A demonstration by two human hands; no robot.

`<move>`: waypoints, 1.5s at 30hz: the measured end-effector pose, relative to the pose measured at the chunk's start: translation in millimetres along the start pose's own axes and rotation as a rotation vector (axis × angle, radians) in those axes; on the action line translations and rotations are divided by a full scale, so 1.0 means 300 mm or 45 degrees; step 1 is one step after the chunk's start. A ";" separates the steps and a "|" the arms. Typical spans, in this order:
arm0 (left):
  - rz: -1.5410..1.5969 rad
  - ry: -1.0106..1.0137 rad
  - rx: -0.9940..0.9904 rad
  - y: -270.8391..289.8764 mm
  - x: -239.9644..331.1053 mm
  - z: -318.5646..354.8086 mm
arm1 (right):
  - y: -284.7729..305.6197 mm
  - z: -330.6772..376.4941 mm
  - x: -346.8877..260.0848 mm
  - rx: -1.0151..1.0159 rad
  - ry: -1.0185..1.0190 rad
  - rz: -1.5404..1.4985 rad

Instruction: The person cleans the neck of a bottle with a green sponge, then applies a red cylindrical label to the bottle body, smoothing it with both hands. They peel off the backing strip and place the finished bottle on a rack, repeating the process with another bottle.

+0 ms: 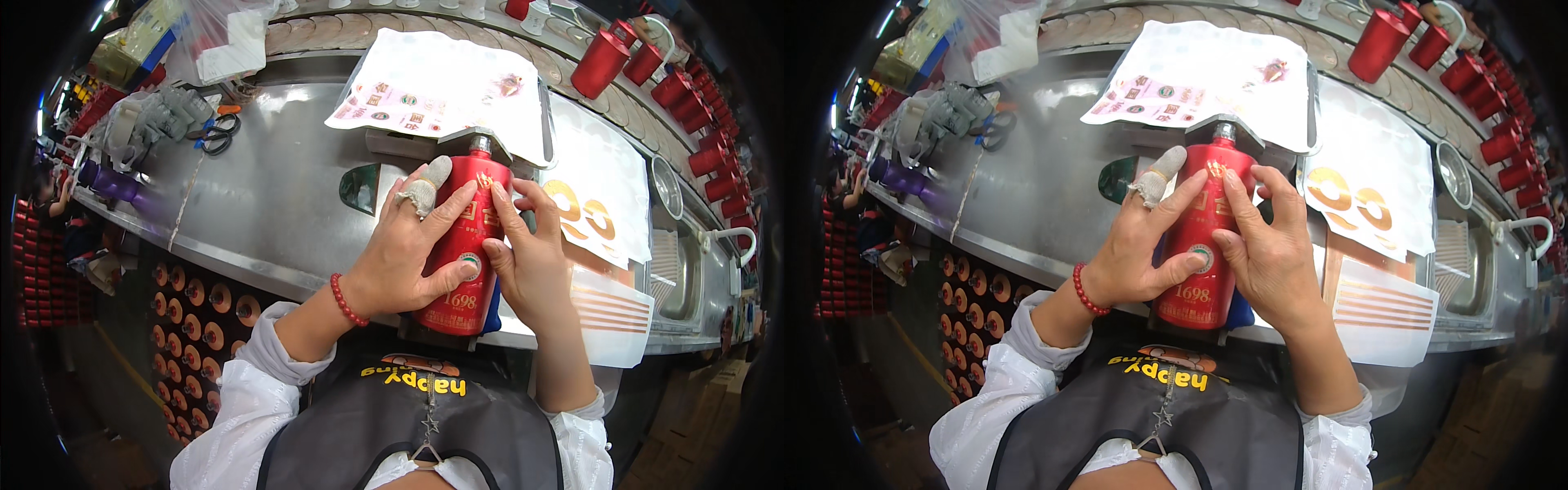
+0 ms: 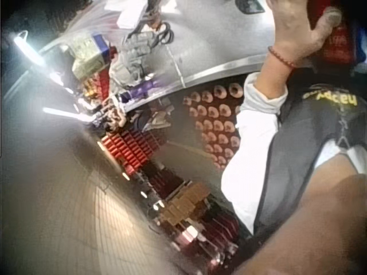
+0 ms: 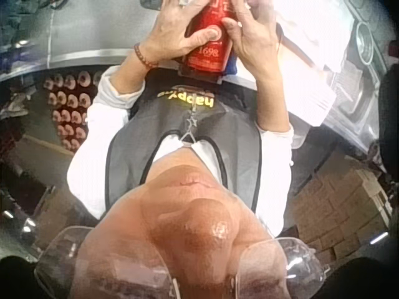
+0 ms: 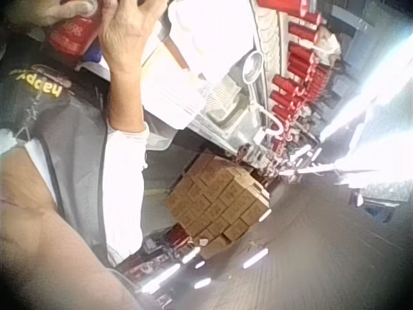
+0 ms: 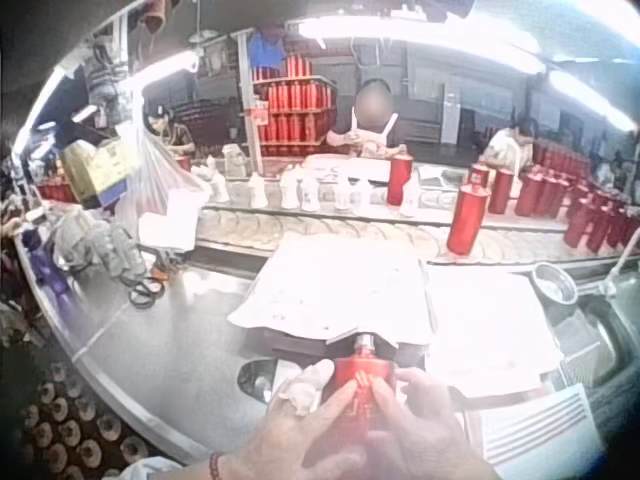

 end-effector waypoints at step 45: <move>-0.341 -0.034 0.027 0.011 0.044 -0.033 | 0.013 0.034 0.016 -0.082 0.024 0.038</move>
Point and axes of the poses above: each hand's wrist, its own z-axis away from the middle knuckle, its own y-axis out of the back of the hand, x = y × z, the point moved 10 cm from there along -z, towards the middle knuckle, and after that the axes turned 4 degrees about y, right-handed, at the moved point
